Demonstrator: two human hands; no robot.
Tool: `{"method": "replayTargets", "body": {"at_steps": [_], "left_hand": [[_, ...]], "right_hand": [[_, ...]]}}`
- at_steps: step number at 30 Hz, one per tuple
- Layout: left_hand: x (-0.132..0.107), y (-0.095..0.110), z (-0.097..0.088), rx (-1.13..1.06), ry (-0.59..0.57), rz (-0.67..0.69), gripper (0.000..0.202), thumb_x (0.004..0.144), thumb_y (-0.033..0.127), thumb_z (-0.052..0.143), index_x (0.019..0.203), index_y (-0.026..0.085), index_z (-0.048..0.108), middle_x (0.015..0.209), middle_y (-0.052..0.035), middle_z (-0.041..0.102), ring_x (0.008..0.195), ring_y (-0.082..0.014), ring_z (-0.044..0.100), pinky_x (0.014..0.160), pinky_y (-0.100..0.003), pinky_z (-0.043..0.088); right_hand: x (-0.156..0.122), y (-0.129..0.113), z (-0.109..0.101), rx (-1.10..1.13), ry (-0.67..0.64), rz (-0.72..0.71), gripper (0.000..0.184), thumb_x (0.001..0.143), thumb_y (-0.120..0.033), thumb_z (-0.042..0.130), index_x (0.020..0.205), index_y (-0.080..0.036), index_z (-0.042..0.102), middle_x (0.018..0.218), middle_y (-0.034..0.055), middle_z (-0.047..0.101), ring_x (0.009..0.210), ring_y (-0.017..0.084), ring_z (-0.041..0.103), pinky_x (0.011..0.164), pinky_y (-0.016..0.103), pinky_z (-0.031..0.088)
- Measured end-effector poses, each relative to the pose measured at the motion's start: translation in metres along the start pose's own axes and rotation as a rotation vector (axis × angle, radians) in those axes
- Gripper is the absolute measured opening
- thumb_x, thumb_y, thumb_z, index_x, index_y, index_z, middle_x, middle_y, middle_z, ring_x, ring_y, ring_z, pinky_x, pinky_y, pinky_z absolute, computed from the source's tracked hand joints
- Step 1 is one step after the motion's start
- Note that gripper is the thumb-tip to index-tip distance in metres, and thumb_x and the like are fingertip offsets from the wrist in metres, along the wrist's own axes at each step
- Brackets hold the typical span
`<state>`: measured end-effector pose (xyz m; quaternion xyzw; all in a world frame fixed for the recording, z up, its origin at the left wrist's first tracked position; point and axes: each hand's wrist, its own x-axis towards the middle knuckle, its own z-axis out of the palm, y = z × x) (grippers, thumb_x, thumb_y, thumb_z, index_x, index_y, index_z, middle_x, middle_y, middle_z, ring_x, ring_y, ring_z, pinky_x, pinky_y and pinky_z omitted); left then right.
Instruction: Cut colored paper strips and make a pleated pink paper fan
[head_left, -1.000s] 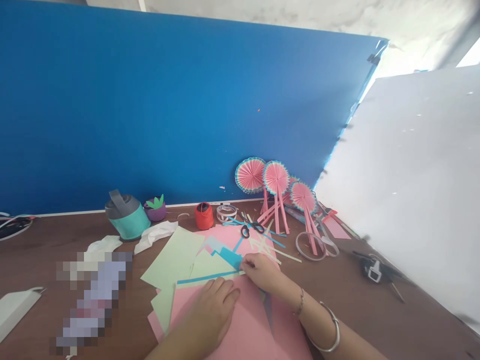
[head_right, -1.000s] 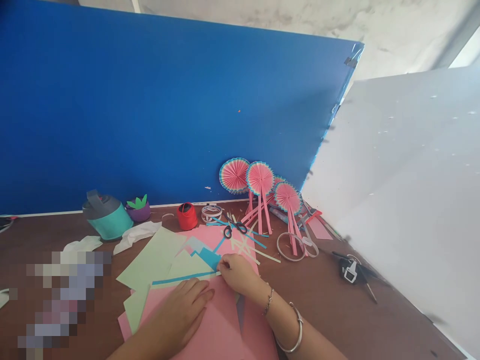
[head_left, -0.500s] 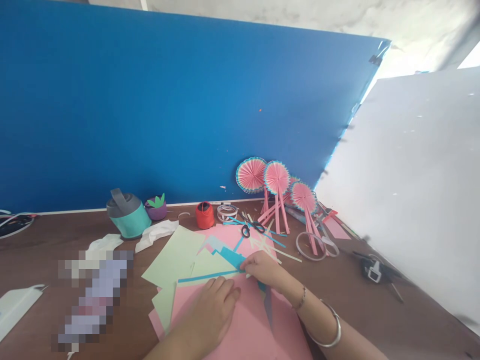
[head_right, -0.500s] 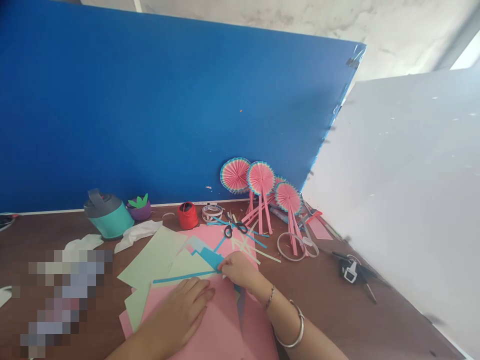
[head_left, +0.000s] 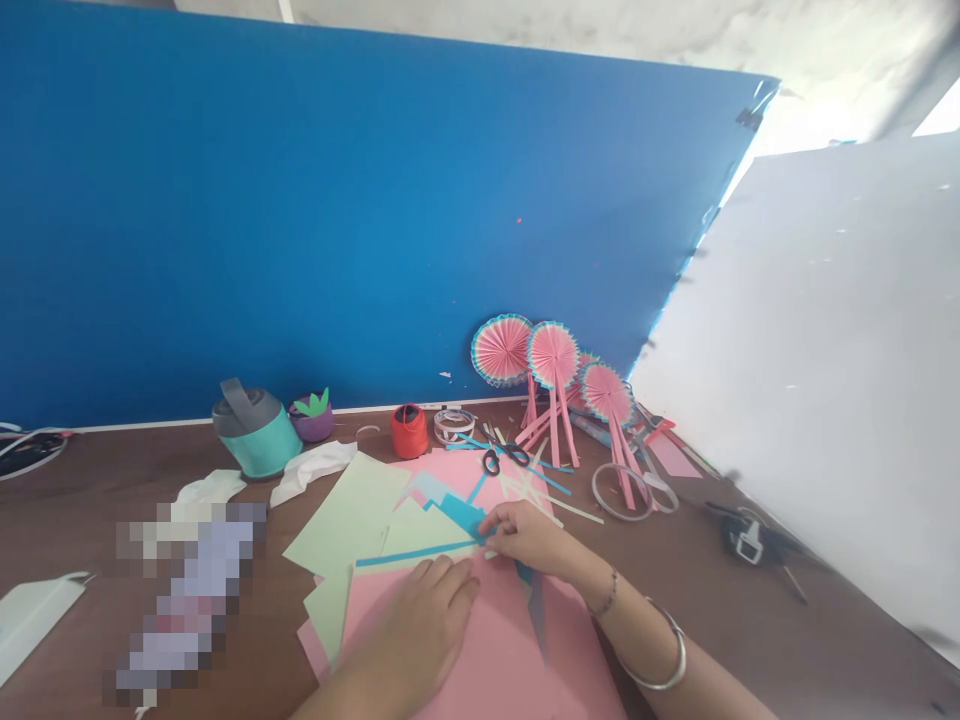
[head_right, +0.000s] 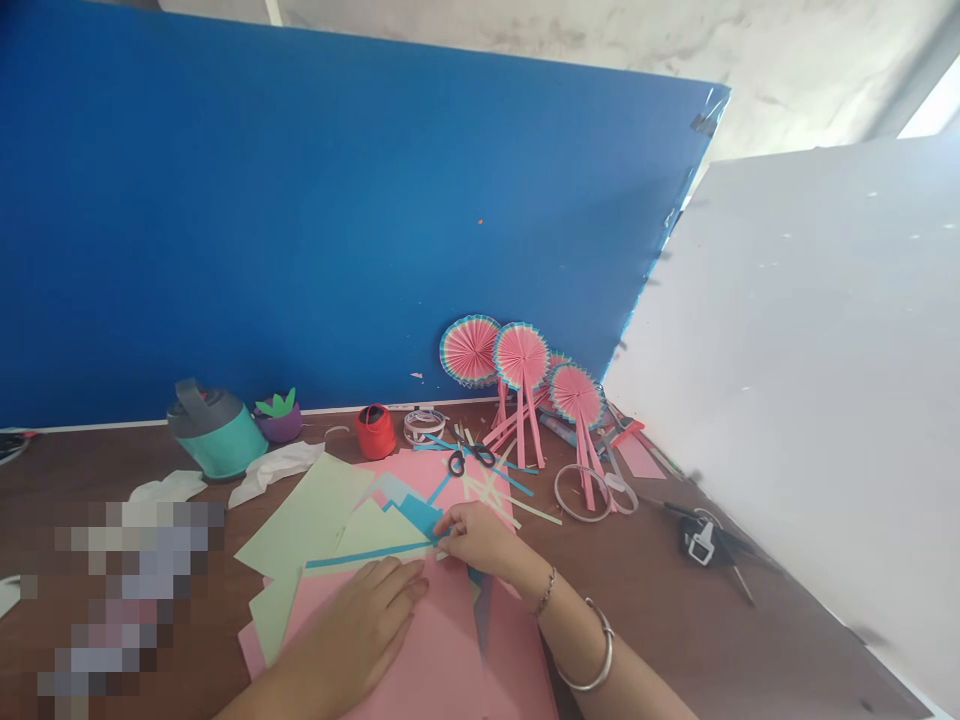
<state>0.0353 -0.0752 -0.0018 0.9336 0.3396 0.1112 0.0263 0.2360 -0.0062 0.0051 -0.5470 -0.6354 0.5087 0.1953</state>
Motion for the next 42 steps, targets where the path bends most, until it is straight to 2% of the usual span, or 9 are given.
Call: {"method": "replayTargets", "body": {"at_steps": [6, 10, 18, 29, 42], "left_hand": [[0.0, 0.0, -0.003, -0.038, -0.003, 0.001, 0.036, 0.089, 0.015, 0.035, 0.12, 0.017, 0.052, 0.118, -0.01, 0.059, 0.106, -0.024, 0.051, 0.092, -0.04, 0.041], [0.001, 0.001, -0.006, -0.079, 0.014, -0.021, 0.036, 0.088, 0.014, 0.036, 0.12, 0.019, 0.052, 0.12, -0.0099, 0.057, 0.105, -0.0234, 0.052, 0.09, -0.04, 0.042], [0.005, 0.003, -0.01, -0.1, -0.037, -0.071, 0.034, 0.083, 0.011, 0.042, 0.113, 0.017, 0.056, 0.12, -0.0119, 0.057, 0.104, -0.0255, 0.052, 0.089, -0.043, 0.046], [0.006, 0.005, -0.015, -0.117, -0.041, -0.084, 0.034, 0.082, 0.01, 0.042, 0.111, 0.016, 0.057, 0.12, -0.0122, 0.058, 0.103, -0.0257, 0.052, 0.089, -0.044, 0.046], [0.004, 0.002, -0.01, -0.132, -0.049, -0.09, 0.033, 0.085, 0.013, 0.04, 0.114, 0.018, 0.054, 0.126, -0.0107, 0.054, 0.106, -0.0252, 0.049, 0.091, -0.044, 0.044]], "right_hand": [[0.006, 0.009, 0.004, -0.106, 0.086, -0.107, 0.017, 0.069, -0.013, 0.056, 0.085, -0.014, 0.063, 0.053, -0.0044, 0.056, 0.049, 0.009, 0.05, 0.049, 0.019, 0.035], [0.007, 0.014, 0.008, -0.238, 0.148, -0.124, 0.02, 0.07, -0.014, 0.056, 0.088, -0.016, 0.064, 0.058, -0.003, 0.059, 0.054, 0.011, 0.052, 0.051, 0.019, 0.035], [0.005, 0.011, 0.008, -0.299, 0.136, -0.113, 0.021, 0.073, -0.014, 0.055, 0.092, -0.016, 0.063, 0.062, -0.0021, 0.061, 0.055, 0.01, 0.052, 0.051, 0.019, 0.034], [0.003, 0.008, 0.01, -0.346, 0.16, -0.137, 0.022, 0.074, -0.015, 0.056, 0.094, -0.016, 0.063, 0.064, -0.0016, 0.061, 0.058, 0.012, 0.053, 0.053, 0.02, 0.034], [0.003, 0.008, 0.011, -0.403, 0.178, -0.151, 0.026, 0.072, -0.014, 0.056, 0.096, -0.018, 0.064, 0.066, -0.0009, 0.063, 0.062, 0.012, 0.055, 0.056, 0.02, 0.034]]}}
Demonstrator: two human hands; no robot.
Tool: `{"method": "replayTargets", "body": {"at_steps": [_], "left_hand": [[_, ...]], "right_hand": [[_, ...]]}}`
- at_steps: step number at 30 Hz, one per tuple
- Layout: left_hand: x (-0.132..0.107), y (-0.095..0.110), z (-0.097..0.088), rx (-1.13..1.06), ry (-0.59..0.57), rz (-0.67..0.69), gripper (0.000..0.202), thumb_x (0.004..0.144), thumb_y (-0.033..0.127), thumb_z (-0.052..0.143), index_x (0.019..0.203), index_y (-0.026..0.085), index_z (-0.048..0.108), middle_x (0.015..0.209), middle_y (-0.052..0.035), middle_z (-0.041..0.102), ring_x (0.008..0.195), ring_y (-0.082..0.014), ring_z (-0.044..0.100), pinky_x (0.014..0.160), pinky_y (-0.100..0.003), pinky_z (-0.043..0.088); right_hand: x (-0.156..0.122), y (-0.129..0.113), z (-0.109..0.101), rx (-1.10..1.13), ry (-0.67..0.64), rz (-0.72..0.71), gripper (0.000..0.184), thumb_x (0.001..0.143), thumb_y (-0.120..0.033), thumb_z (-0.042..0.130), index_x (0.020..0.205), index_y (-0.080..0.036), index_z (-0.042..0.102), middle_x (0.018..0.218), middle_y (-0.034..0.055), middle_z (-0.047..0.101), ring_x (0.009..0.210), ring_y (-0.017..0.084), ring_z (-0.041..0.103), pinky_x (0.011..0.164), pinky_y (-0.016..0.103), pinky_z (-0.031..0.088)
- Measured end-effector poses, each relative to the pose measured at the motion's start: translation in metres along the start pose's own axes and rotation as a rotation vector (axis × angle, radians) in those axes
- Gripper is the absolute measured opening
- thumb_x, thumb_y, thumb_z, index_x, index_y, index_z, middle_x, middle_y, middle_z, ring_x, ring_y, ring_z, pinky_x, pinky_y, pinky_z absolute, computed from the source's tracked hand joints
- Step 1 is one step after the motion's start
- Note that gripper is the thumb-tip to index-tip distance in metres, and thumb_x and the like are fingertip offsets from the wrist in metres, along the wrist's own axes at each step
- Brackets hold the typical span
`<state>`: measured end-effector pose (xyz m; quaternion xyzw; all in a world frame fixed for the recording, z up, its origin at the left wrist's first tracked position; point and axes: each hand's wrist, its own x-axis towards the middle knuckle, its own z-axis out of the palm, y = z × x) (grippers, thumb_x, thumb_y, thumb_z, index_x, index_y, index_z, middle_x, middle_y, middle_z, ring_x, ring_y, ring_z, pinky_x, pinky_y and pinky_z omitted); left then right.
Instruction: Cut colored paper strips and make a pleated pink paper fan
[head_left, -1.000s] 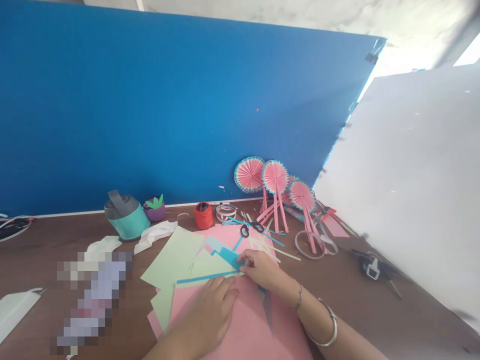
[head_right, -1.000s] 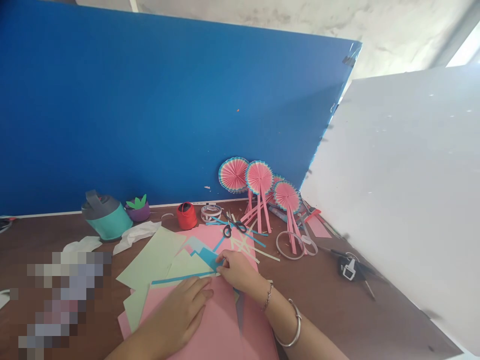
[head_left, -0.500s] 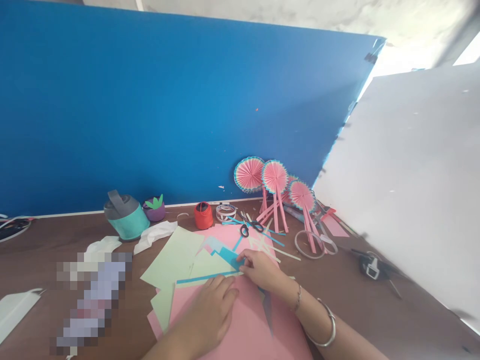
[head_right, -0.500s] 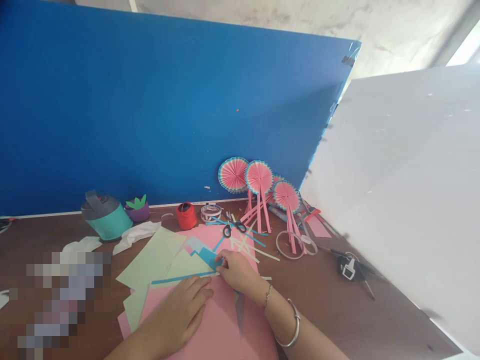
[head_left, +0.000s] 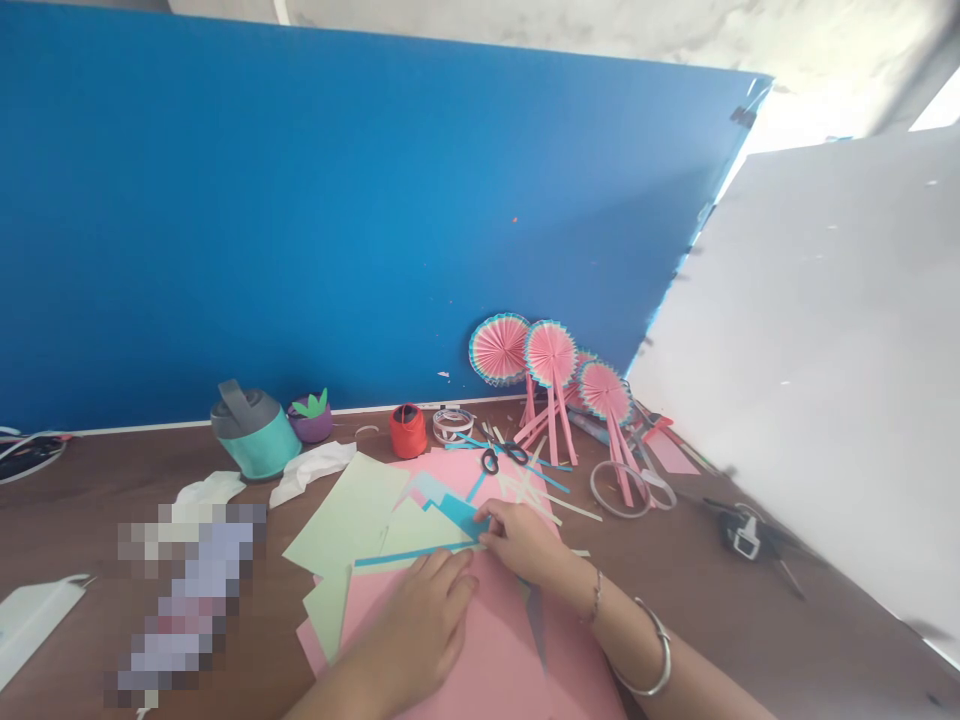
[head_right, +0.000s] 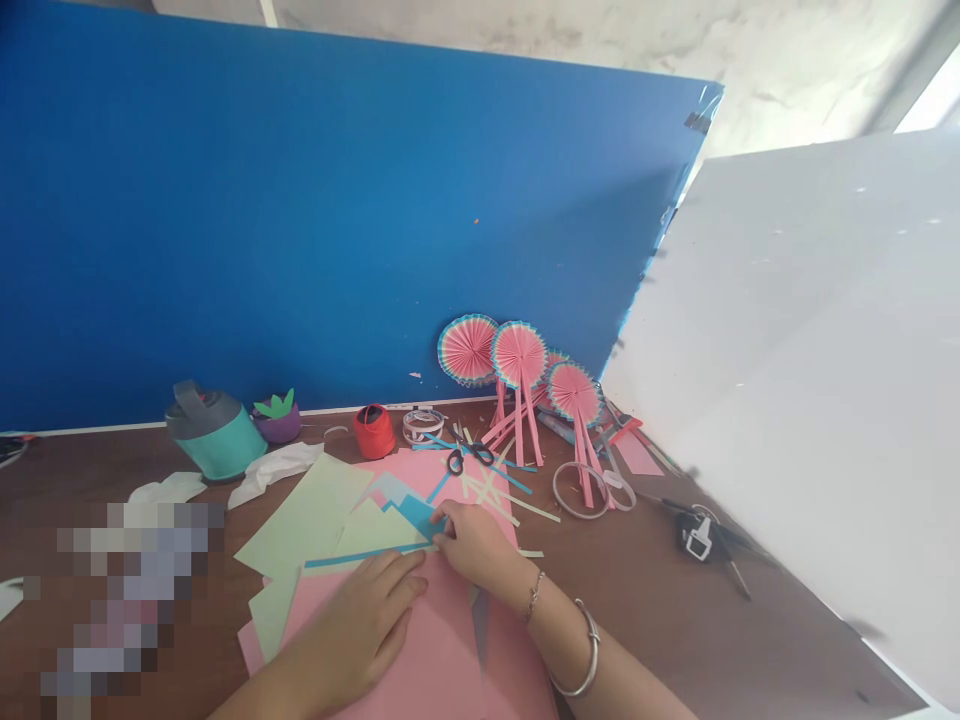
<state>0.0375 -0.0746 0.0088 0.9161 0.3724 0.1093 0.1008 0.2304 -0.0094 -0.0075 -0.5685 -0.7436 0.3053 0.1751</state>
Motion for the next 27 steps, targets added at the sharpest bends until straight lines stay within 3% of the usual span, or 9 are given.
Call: {"method": "replayTargets", "body": {"at_steps": [20, 27], "left_hand": [[0.0012, -0.0007, 0.0012, -0.047, 0.015, -0.012, 0.032, 0.081, 0.011, 0.042, 0.109, 0.019, 0.056, 0.125, -0.0091, 0.054, 0.104, -0.0245, 0.049, 0.09, -0.043, 0.043], [0.0016, -0.0002, -0.0014, -0.045, 0.019, -0.009, 0.032, 0.083, 0.013, 0.041, 0.111, 0.019, 0.055, 0.124, -0.0088, 0.054, 0.104, -0.0242, 0.049, 0.089, -0.042, 0.043]], "right_hand": [[0.0032, 0.0079, 0.0001, 0.094, -0.055, -0.009, 0.027, 0.072, -0.013, 0.056, 0.098, -0.017, 0.062, 0.067, -0.0009, 0.064, 0.061, 0.012, 0.055, 0.055, 0.02, 0.037], [0.0024, 0.0049, 0.0003, 0.03, -0.039, -0.011, 0.027, 0.073, -0.013, 0.055, 0.098, -0.018, 0.062, 0.069, -0.0006, 0.065, 0.063, 0.013, 0.057, 0.057, 0.021, 0.036]]}}
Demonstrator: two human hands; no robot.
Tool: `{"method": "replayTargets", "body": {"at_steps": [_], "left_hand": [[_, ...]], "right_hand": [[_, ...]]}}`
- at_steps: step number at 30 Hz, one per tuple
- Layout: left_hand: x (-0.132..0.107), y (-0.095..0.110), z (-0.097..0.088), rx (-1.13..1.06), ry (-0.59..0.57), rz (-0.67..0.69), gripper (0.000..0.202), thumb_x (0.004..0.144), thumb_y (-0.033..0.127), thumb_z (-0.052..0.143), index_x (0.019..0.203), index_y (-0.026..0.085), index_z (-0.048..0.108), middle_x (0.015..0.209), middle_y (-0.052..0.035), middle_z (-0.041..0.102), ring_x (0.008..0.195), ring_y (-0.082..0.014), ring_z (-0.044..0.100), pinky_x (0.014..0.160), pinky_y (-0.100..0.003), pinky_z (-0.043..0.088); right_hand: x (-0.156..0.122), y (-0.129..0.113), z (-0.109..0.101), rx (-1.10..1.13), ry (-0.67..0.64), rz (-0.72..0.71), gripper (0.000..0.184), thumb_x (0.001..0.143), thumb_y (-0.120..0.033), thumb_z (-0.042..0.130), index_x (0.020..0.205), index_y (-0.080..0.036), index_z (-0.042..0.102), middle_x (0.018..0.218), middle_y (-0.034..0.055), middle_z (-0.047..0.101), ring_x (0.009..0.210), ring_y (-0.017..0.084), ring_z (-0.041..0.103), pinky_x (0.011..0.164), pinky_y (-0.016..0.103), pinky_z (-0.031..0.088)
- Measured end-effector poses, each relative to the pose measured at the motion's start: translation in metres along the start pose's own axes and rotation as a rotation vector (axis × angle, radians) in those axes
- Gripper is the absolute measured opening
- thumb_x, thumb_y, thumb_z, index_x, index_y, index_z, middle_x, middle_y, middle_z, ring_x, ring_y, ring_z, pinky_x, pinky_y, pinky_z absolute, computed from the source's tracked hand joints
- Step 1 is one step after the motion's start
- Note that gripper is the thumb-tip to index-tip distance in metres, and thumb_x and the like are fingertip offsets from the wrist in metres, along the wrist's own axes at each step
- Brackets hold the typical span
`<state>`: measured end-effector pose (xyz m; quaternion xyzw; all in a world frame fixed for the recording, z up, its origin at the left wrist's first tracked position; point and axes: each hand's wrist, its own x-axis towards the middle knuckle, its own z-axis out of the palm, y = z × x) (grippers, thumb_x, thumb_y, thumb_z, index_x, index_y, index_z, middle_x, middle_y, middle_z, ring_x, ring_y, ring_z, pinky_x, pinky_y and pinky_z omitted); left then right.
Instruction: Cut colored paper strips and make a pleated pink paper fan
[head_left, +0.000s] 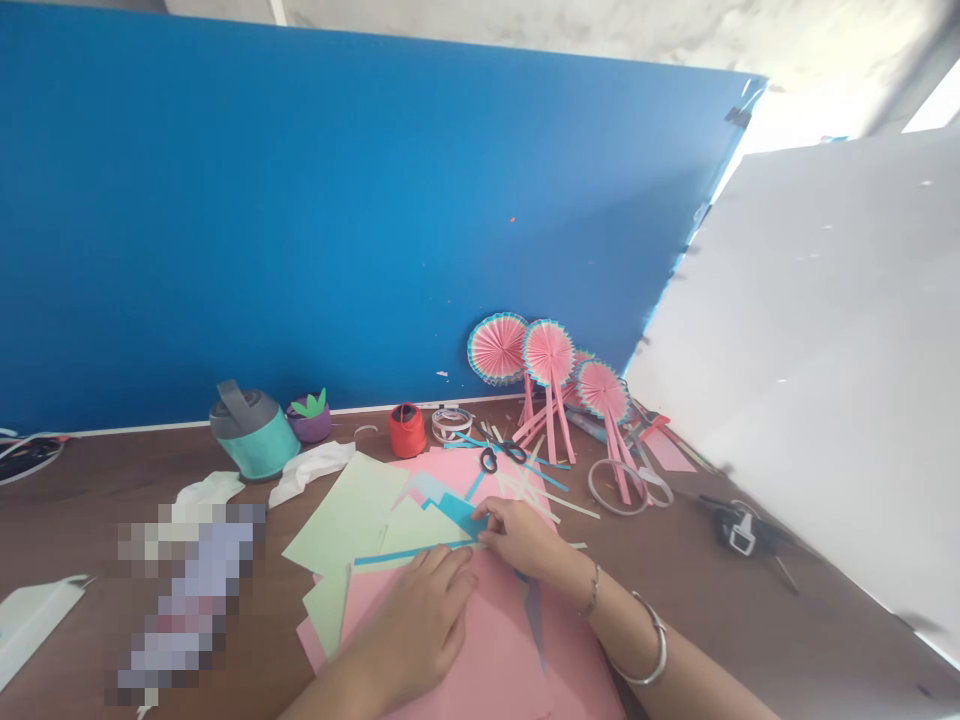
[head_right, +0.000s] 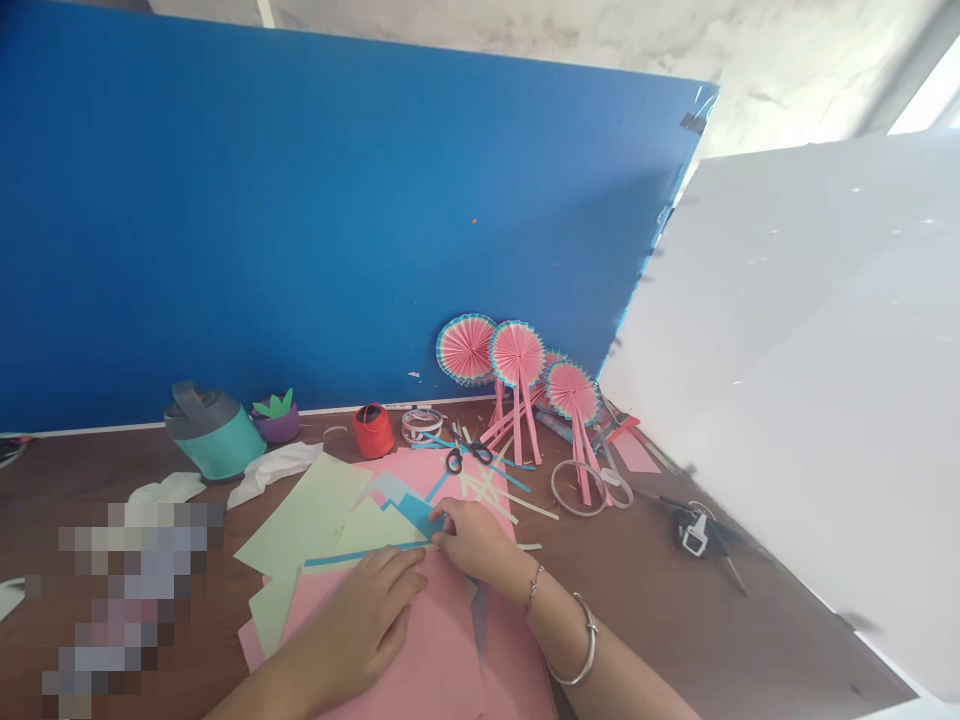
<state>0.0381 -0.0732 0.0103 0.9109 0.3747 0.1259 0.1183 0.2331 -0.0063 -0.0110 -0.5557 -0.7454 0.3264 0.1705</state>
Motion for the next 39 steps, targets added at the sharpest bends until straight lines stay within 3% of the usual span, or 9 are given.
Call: {"method": "replayTargets", "body": {"at_steps": [18, 25, 29, 39], "left_hand": [[0.004, 0.002, 0.003, 0.101, -0.035, 0.036, 0.028, 0.083, 0.018, 0.046, 0.11, 0.018, 0.054, 0.129, -0.0077, 0.051, 0.101, -0.0248, 0.046, 0.088, -0.042, 0.04], [0.008, 0.005, 0.005, 0.154, -0.056, 0.029, 0.031, 0.082, 0.02, 0.046, 0.112, 0.017, 0.053, 0.121, -0.0091, 0.054, 0.099, -0.0259, 0.046, 0.088, -0.043, 0.039], [0.009, 0.007, 0.007, 0.153, -0.076, 0.006, 0.031, 0.081, 0.019, 0.045, 0.111, 0.017, 0.053, 0.117, -0.0102, 0.055, 0.103, -0.0267, 0.045, 0.09, -0.044, 0.038], [0.008, 0.006, 0.006, 0.168, -0.087, 0.04, 0.039, 0.085, 0.021, 0.039, 0.121, 0.011, 0.05, 0.128, -0.0136, 0.053, 0.118, -0.0279, 0.043, 0.102, -0.043, 0.031]], "right_hand": [[-0.006, -0.013, -0.004, -0.121, 0.014, 0.001, 0.027, 0.075, -0.015, 0.058, 0.101, -0.018, 0.063, 0.074, 0.0018, 0.066, 0.069, 0.015, 0.058, 0.059, 0.021, 0.035], [-0.007, -0.016, -0.005, -0.212, 0.0, -0.019, 0.029, 0.077, -0.016, 0.056, 0.105, -0.019, 0.061, 0.08, 0.0042, 0.069, 0.075, 0.017, 0.061, 0.062, 0.023, 0.035], [-0.009, -0.019, -0.006, -0.305, -0.002, -0.025, 0.03, 0.079, -0.017, 0.054, 0.108, -0.02, 0.06, 0.085, 0.0058, 0.07, 0.08, 0.021, 0.063, 0.064, 0.025, 0.034], [-0.01, -0.023, -0.009, -0.314, -0.021, -0.029, 0.029, 0.08, -0.018, 0.055, 0.109, -0.018, 0.06, 0.087, 0.0073, 0.07, 0.081, 0.021, 0.063, 0.064, 0.025, 0.034]]}}
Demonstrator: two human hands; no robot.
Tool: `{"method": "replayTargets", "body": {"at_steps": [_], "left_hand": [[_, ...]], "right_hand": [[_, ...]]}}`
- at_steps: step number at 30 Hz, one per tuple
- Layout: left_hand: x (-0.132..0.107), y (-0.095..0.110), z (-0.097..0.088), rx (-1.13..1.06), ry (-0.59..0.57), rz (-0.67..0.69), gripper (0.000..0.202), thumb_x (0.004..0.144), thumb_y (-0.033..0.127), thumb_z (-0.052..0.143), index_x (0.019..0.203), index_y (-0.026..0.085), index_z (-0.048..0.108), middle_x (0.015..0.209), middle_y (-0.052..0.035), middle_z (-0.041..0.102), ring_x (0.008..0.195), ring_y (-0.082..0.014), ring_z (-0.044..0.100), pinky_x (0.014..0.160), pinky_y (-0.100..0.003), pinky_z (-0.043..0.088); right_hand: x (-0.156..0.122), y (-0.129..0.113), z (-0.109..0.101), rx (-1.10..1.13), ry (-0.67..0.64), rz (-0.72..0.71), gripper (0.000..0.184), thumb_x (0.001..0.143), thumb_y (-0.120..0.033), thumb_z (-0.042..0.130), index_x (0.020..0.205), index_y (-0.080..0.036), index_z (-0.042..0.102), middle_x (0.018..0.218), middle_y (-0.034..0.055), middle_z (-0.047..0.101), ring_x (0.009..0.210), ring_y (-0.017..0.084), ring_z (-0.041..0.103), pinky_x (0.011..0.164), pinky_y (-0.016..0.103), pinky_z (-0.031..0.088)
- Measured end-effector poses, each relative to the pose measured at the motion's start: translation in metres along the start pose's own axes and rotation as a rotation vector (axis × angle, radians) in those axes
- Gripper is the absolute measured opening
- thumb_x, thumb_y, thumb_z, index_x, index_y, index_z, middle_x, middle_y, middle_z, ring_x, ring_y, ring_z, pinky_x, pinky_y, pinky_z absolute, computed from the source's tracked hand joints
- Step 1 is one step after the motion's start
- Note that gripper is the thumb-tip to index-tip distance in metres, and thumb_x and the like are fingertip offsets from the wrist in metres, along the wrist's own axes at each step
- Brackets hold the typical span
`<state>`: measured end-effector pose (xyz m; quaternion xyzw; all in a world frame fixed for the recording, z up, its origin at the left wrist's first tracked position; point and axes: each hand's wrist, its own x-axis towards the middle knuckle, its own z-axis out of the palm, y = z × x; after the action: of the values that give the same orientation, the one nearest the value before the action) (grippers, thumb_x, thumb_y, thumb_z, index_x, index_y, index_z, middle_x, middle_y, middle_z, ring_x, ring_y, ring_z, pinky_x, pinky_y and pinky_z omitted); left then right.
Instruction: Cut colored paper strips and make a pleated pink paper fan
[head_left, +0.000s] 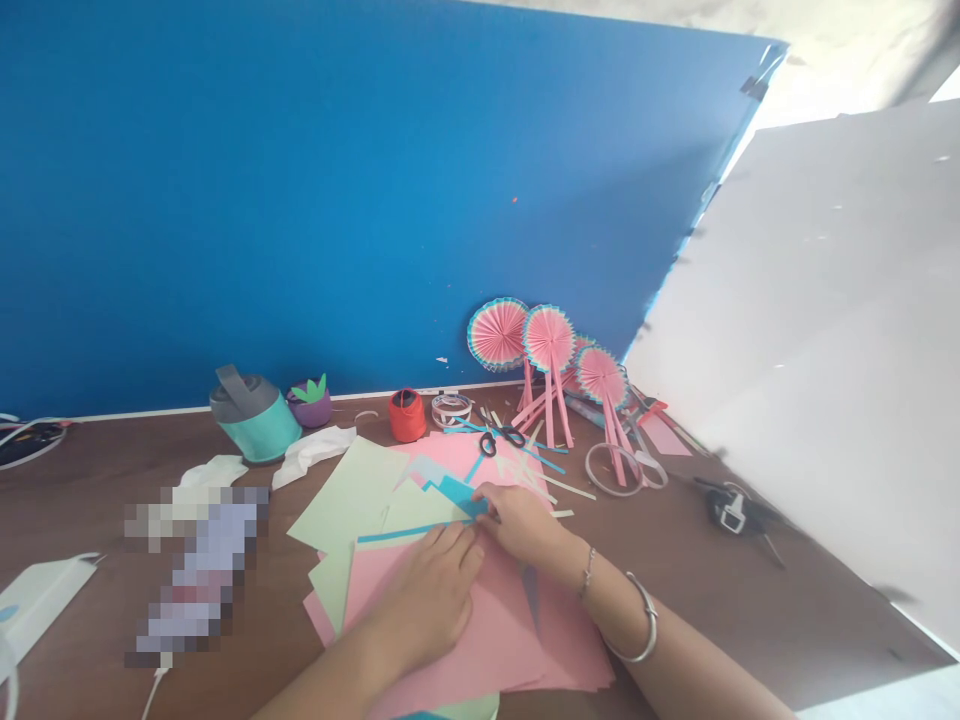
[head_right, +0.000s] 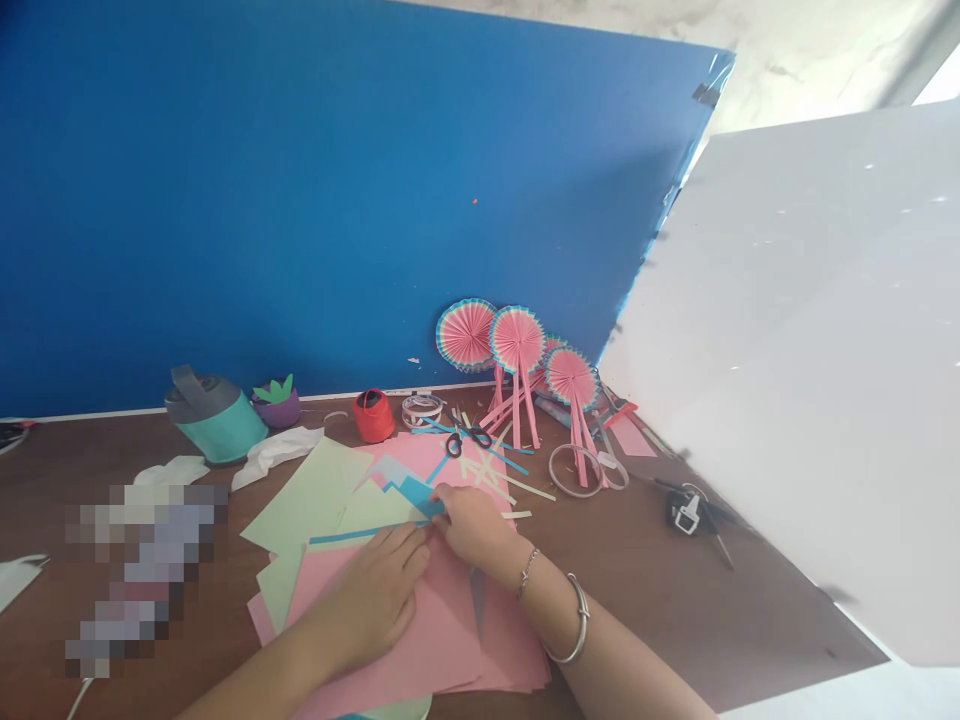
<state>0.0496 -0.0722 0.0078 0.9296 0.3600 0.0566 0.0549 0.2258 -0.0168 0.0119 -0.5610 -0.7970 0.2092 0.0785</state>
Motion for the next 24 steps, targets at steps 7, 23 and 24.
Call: {"method": "replayTargets", "body": {"at_steps": [7, 23, 24], "left_hand": [[0.0, -0.003, 0.004, -0.003, 0.007, 0.01, 0.043, 0.087, 0.025, 0.036, 0.127, 0.012, 0.047, 0.133, -0.0138, 0.051, 0.122, -0.0268, 0.041, 0.104, -0.043, 0.029], [-0.002, -0.001, 0.001, -0.026, -0.001, -0.014, 0.035, 0.084, 0.019, 0.042, 0.117, 0.013, 0.052, 0.135, -0.0122, 0.048, 0.12, -0.0285, 0.042, 0.103, -0.044, 0.033], [-0.002, -0.001, 0.002, -0.027, 0.003, -0.014, 0.035, 0.084, 0.019, 0.042, 0.116, 0.013, 0.052, 0.135, -0.012, 0.048, 0.12, -0.0284, 0.042, 0.103, -0.044, 0.033]], "right_hand": [[0.0, 0.01, -0.002, 0.002, -0.008, 0.02, 0.024, 0.078, -0.022, 0.058, 0.101, -0.021, 0.062, 0.08, 0.0037, 0.067, 0.076, 0.019, 0.06, 0.059, 0.023, 0.03], [-0.004, 0.033, -0.023, 0.153, -0.053, -0.022, 0.01, 0.066, -0.013, 0.056, 0.068, -0.018, 0.064, 0.071, 0.0005, 0.064, 0.065, 0.013, 0.054, 0.056, 0.021, 0.033], [-0.003, 0.034, -0.023, 0.159, -0.055, -0.025, 0.01, 0.066, -0.013, 0.055, 0.068, -0.018, 0.064, 0.071, 0.0005, 0.064, 0.064, 0.012, 0.054, 0.056, 0.021, 0.034]]}}
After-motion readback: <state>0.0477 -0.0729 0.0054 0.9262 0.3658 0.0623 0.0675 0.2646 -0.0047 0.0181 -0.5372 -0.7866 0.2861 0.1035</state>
